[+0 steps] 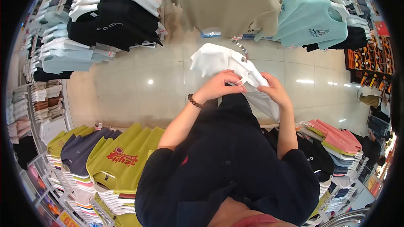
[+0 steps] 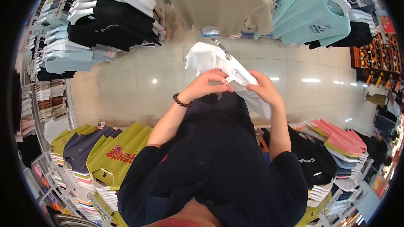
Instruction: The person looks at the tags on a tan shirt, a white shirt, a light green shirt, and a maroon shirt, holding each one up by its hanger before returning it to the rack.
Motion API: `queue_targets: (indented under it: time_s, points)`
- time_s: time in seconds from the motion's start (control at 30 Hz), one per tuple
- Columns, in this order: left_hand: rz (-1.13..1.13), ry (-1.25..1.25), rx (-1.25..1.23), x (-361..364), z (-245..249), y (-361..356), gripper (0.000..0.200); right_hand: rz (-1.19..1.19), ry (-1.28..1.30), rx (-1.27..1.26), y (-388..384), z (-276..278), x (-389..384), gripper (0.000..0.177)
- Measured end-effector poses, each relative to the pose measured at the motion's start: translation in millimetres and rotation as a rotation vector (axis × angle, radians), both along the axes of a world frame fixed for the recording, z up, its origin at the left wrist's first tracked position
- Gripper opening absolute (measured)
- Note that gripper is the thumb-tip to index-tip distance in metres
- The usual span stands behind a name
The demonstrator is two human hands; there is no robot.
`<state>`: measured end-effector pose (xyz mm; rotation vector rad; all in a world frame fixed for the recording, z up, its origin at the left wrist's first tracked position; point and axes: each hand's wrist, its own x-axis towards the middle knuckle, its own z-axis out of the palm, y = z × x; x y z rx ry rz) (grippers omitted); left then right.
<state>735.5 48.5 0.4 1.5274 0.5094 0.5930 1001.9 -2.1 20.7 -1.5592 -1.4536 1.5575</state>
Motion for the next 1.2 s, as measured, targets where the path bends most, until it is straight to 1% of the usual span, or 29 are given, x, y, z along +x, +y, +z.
queue_targets:
  time_s: [0.03,0.1,0.13,0.2,0.23,0.3,0.33,0.37,0.43,0.47,0.53,0.57,0.63,0.67,0.73,0.77,0.83,0.87,0.93,0.97,1.03,1.07,1.17,1.2]
  points:
    - [0.005,-0.002,0.006,-8.1,13.3,-0.8,0.012,0.005,-0.002,0.006,-1.3,4.4,-8.9,0.039]
    - [0.002,-0.093,-0.167,-22.1,36.4,-0.2,0.014,0.02,0.031,-0.012,-1.2,13.2,-26.9,0.037]
    - [0.006,-0.103,-0.157,-28.8,38.7,3.0,0.014,0.026,0.021,-0.002,-1.5,15.3,-34.2,0.037]
    - [0.035,-0.06,0.121,-40.2,40.2,15.7,0.012,-0.041,0.132,-0.024,-3.9,16.4,-44.9,0.037]
    - [0.039,-0.071,0.125,-44.7,45.5,21.1,0.012,-0.037,0.12,-0.02,-5.4,16.9,-47.6,0.037]
    - [0.133,0.125,0.368,-51.6,63.4,31.3,0.008,-0.044,0.03,0.041,-6.6,18.2,-51.7,0.037]
    - [0.19,0.113,0.417,-52.0,72.1,29.4,0.006,-0.041,0.019,0.048,-7.1,19.1,-54.3,0.037]
    - [0.198,0.103,0.42,-51.7,74.9,27.6,0.006,-0.05,0.009,0.056,-9.0,19.9,-57.5,0.038]
    - [0.207,0.16,0.525,-51.3,78.0,24.5,0.011,-0.048,-0.01,0.069,-10.3,22.0,-63.5,0.038]
    - [0.218,0.153,0.526,-51.2,78.0,23.4,0.011,-0.058,0.014,0.058,-10.2,23.1,-66.1,0.039]
    - [0.259,0.0,0.376,-51.0,74.7,21.7,0.016,-0.062,0.031,0.05,-9.1,27.4,-70.4,0.039]
    - [0.267,-0.006,0.378,-52.2,72.0,20.7,0.016,-0.06,0.014,0.064,-7.4,31.5,-72.7,0.04]
    - [0.343,-0.114,-0.135,-54.3,64.7,16.4,0.017,-0.054,-0.005,0.08,-2.6,37.5,-74.2,0.04]
    - [0.348,-0.117,-0.135,-55.5,60.6,13.7,0.017,-0.065,0.004,0.086,0.2,39.0,-74.2,0.041]
    - [0.319,-0.267,-0.38,-56.0,51.7,7.0,0.017,-0.072,0.014,0.082,5.0,40.1,-73.6,0.041]
    - [0.323,-0.268,-0.388,-55.9,48.4,4.5,0.017,-0.06,0.013,0.1,8.4,39.9,-73.2,0.041]
    - [0.351,-0.231,-0.541,-54.8,42.6,0.7,0.017,-0.048,0.015,0.111,17.9,43.7,-74.0,0.041]
    - [0.35,-0.226,-0.547,-54.6,39.1,-2.0,0.017,-0.012,0.0,0.128,24.5,48.9,-75.7,0.041]
    - [0.398,-0.31,-0.616,-50.6,34.0,-8.6,0.026,0.063,-0.028,0.157,42.2,46.3,-70.4,0.041]
    - [0.389,-0.307,-0.623,-48.7,34.4,-15.7,0.026,0.054,-0.029,0.151,48.2,46.7,-67.3,0.041]
    - [0.118,-0.784,-1.136,-48.5,40.5,-31.2,0.046,0.117,0.013,0.153,65.8,56.2,-69.2,0.04]
    - [0.122,-0.78,-1.137,-45.1,44.7,-40.0,0.046,0.118,0.058,0.145,72.1,56.8,-68.4,0.039]
    - [-0.022,-1.15,-1.296,-26.0,56.8,-66.5,0.067,0.185,0.04,0.114,88.7,66.5,-64.6,0.04]
    - [-0.014,-1.172,-1.34,-21.0,50.2,-69.0,0.075,0.225,0.058,0.092,96.6,60.6,-58.2,0.045]
